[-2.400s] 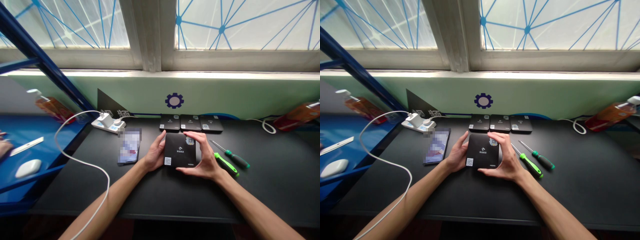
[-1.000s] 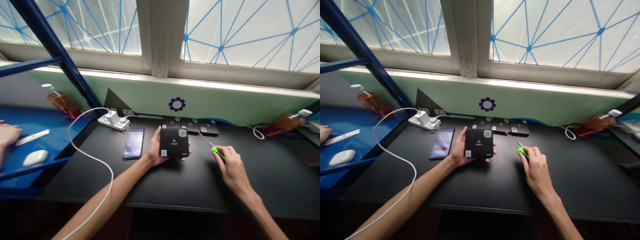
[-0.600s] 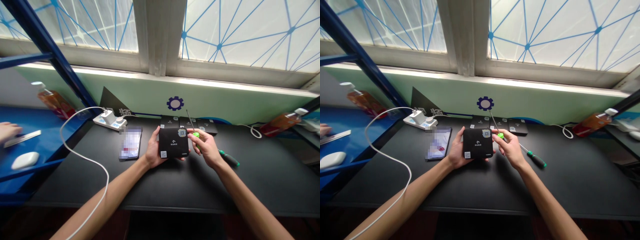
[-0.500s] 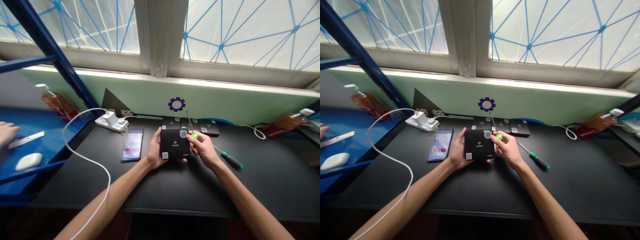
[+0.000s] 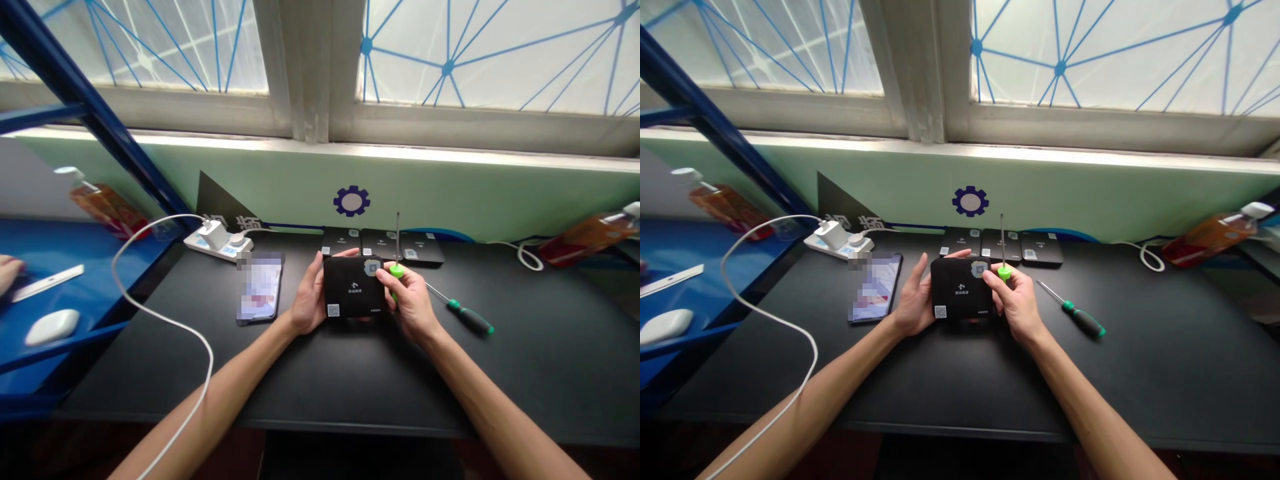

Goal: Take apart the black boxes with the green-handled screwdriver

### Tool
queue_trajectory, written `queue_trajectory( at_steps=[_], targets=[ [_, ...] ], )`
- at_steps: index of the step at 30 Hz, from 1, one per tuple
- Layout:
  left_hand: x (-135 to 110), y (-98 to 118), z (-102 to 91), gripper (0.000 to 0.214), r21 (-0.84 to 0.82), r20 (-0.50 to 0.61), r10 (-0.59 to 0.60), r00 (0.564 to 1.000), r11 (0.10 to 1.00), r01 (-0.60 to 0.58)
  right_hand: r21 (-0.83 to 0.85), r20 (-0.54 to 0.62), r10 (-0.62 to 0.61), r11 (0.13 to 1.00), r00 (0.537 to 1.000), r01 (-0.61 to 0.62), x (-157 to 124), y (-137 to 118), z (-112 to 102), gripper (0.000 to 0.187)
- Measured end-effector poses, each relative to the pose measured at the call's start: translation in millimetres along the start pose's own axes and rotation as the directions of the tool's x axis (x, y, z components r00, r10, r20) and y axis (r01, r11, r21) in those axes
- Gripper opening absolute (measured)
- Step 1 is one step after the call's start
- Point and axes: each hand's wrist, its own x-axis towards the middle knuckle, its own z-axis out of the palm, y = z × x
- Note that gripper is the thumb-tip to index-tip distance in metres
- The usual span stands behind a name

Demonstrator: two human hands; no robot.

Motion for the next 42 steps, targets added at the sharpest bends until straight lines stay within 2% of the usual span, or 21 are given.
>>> queue_trajectory(
  at_steps=[3, 9, 17, 25, 31, 37, 42],
  targets=[
    [0.4, 0.3, 0.3, 0.074, 0.013, -0.014, 0.033, 0.999, 0.999, -0.032, 0.017, 0.000, 0.005, 1.000, 1.000, -0.005, -2.0, -2.0, -0.9, 0.042],
    [0.9, -1.0, -4.6, 0.073, -0.029, 0.013, -0.042, 0.999, 0.999, 0.043, 0.049, 0.014, 0.019, 0.999, 1.000, -0.019, -4.4, -3.7, -0.8, 0.040],
    [-1.3, 2.0, -2.8, 0.076, -0.031, 0.136, -0.078, 0.988, 0.996, 0.083, 0.093, 0.044, 0.083, 0.992, 0.996, -0.086, -6.5, -5.7, 1.3, 0.040],
    [-1.5, -0.8, -8.6, 0.080, -0.058, 0.234, -0.144, 0.962, 0.985, 0.161, 0.090, 0.162, 0.159, 0.981, 0.974, -0.175, -10.4, -10.5, 3.7, 0.035],
    [-1.3, -2.5, -6.2, 0.080, -0.033, 0.177, -0.125, 0.976, 0.991, 0.133, 0.105, 0.196, 0.160, 0.978, 0.968, -0.183, -9.3, -7.2, 1.1, 0.033],
    [-1.2, -1.6, -3.1, 0.080, -0.020, 0.155, -0.130, 0.979, 0.991, 0.135, 0.066, 0.190, 0.108, 0.990, 0.976, -0.122, -9.3, -5.9, 0.9, 0.032],
    [-0.9, -3.0, -3.5, 0.081, -0.008, 0.125, -0.144, 0.982, 0.989, 0.146, -0.035, 0.181, 0.093, 0.996, 0.979, -0.088, -11.3, -2.9, -0.3, 0.043]
  ],
)
